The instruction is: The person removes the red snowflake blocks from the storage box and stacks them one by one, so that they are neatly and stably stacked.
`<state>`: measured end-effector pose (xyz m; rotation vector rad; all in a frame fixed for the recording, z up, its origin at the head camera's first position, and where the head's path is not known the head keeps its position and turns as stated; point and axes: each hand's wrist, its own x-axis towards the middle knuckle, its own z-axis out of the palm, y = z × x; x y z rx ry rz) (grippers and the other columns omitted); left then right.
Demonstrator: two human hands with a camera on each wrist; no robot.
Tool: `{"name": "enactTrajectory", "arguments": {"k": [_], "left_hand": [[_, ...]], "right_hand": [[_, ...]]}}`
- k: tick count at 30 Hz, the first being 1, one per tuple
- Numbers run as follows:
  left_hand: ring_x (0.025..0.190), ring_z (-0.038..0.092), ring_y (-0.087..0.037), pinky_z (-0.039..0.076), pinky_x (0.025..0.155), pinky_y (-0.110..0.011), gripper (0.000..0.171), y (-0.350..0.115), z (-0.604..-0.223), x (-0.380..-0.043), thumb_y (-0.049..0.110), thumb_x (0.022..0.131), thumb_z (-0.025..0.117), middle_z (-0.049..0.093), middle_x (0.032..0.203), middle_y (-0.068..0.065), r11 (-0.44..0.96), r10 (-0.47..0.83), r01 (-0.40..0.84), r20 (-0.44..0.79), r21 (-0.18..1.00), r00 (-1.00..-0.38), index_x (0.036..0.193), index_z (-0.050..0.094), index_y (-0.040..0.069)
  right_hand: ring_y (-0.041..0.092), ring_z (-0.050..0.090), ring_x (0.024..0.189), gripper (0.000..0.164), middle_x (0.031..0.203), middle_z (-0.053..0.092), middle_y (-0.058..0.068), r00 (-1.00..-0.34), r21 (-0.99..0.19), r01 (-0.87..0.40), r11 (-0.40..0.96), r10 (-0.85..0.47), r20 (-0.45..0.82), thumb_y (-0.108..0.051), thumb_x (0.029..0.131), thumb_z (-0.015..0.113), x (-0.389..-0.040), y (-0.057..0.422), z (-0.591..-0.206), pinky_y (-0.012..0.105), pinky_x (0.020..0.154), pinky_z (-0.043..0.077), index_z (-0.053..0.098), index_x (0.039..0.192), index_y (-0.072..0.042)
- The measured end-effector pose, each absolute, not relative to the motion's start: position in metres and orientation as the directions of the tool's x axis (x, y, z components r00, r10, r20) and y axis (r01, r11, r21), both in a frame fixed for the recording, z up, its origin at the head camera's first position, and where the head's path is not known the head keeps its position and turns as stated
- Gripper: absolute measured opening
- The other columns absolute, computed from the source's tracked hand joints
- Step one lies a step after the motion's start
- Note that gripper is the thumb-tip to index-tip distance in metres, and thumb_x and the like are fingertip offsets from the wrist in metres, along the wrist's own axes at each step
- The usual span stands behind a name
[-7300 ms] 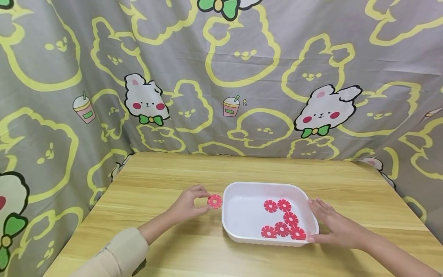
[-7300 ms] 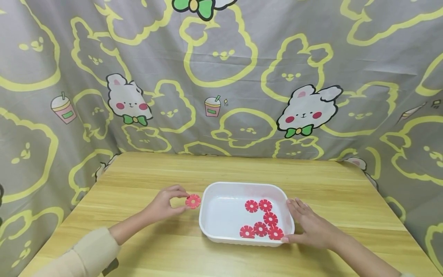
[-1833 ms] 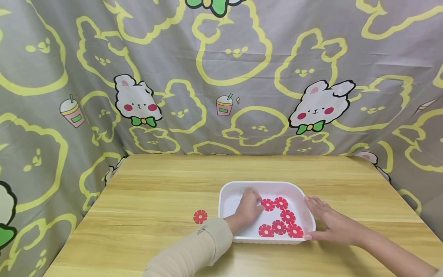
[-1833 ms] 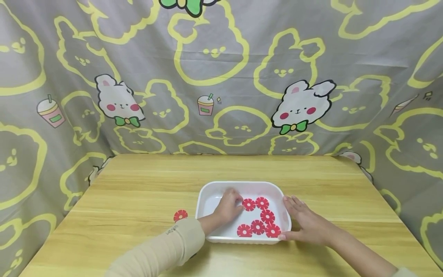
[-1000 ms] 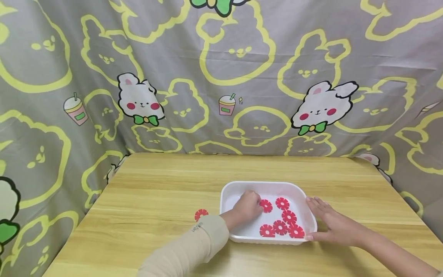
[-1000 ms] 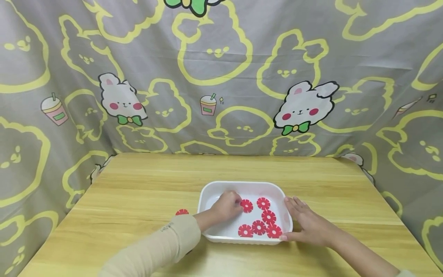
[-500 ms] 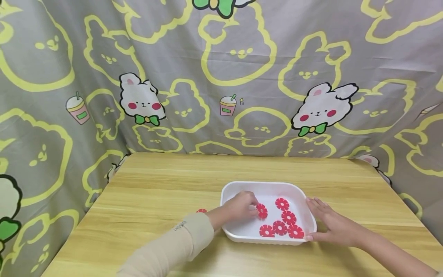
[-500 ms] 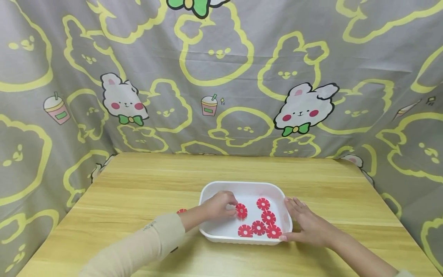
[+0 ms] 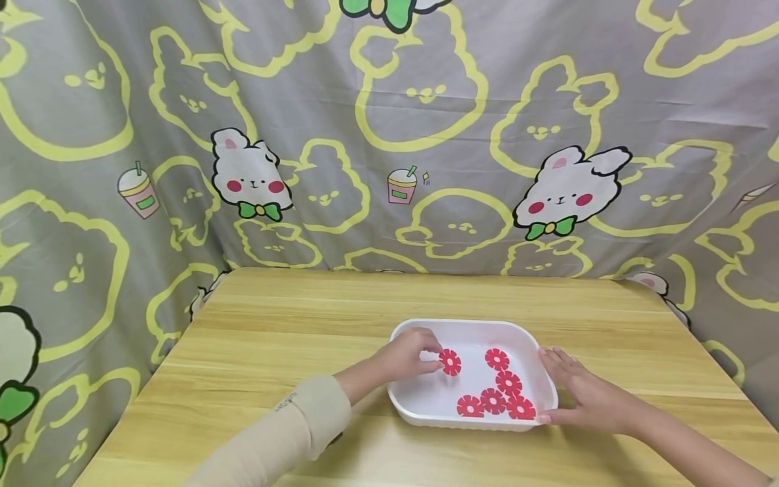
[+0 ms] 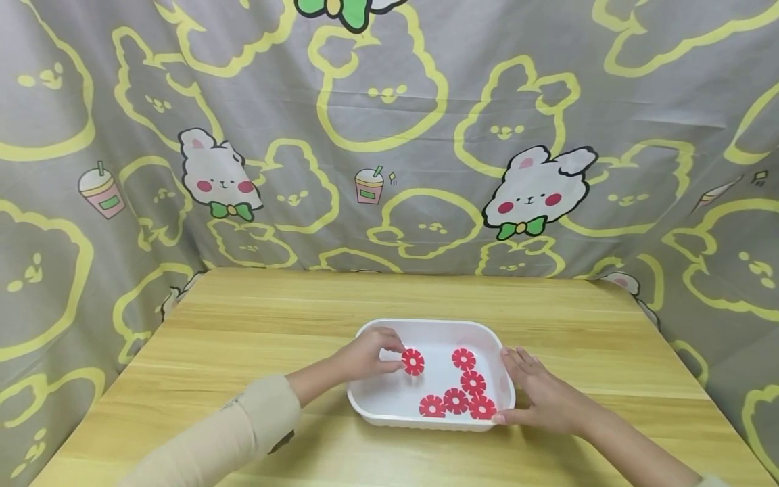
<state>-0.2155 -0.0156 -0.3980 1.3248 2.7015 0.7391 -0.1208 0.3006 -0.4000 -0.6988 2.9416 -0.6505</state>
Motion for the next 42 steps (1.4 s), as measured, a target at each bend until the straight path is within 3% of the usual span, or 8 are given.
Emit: {"name": "enactTrajectory", "arguments": {"k": [11,16,23,36,42], "left_hand": [[0.090,0.064,-0.021,0.053,0.082,-0.022,0.022,-0.039,-0.390,-0.211,0.015,0.081,0.071,0.069,0.093,-0.010,0.493,0.700,0.675,0.209,0.549,-0.682,0.097,0.070,0.000],[0.089,0.063,-0.022,0.055,0.080,-0.027,0.020,-0.050,-0.392,-0.209,0.011,0.080,0.071,0.068,0.093,-0.011,0.469,0.685,0.681,0.255,0.562,-0.682,0.096,0.069,-0.001],[0.086,0.064,-0.021,0.055,0.079,-0.023,0.020,-0.064,-0.395,-0.203,0.011,0.078,0.073,0.069,0.090,-0.010,0.447,0.649,0.705,0.344,0.550,-0.679,0.093,0.069,-0.001],[0.086,0.066,-0.021,0.056,0.079,-0.024,0.019,-0.091,-0.403,-0.196,0.010,0.077,0.074,0.068,0.093,-0.009,0.464,0.550,0.665,0.398,0.585,-0.734,0.092,0.070,0.000],[0.085,0.066,-0.025,0.057,0.078,-0.030,0.017,-0.106,-0.408,-0.193,0.008,0.077,0.073,0.069,0.093,-0.009,0.453,0.510,0.642,0.411,0.619,-0.756,0.092,0.071,0.001]], "right_hand": [[0.058,0.025,0.126,0.101,0.143,0.029,0.034,-0.898,-0.412,-0.416,0.810,-0.439,0.045,-0.050,0.073,0.071,-0.122,0.300,-0.399,-0.007,0.091,-0.010,0.027,0.139,0.013],[0.058,0.026,0.126,0.100,0.142,0.029,0.035,-0.896,-0.408,-0.421,0.810,-0.441,0.050,-0.050,0.073,0.071,-0.121,0.300,-0.400,-0.007,0.092,-0.010,0.028,0.138,0.014],[0.057,0.025,0.128,0.100,0.143,0.029,0.034,-0.898,-0.407,-0.418,0.812,-0.438,0.047,-0.050,0.073,0.071,-0.121,0.300,-0.400,-0.007,0.092,-0.010,0.028,0.139,0.012],[0.056,0.024,0.128,0.100,0.143,0.029,0.034,-0.893,-0.406,-0.430,0.807,-0.445,0.061,-0.048,0.074,0.071,-0.121,0.302,-0.402,-0.007,0.092,-0.009,0.026,0.140,0.010],[0.055,0.024,0.129,0.099,0.143,0.030,0.033,-0.891,-0.402,-0.435,0.806,-0.450,0.060,-0.049,0.074,0.070,-0.121,0.302,-0.402,-0.007,0.093,-0.010,0.026,0.140,0.011]]}}
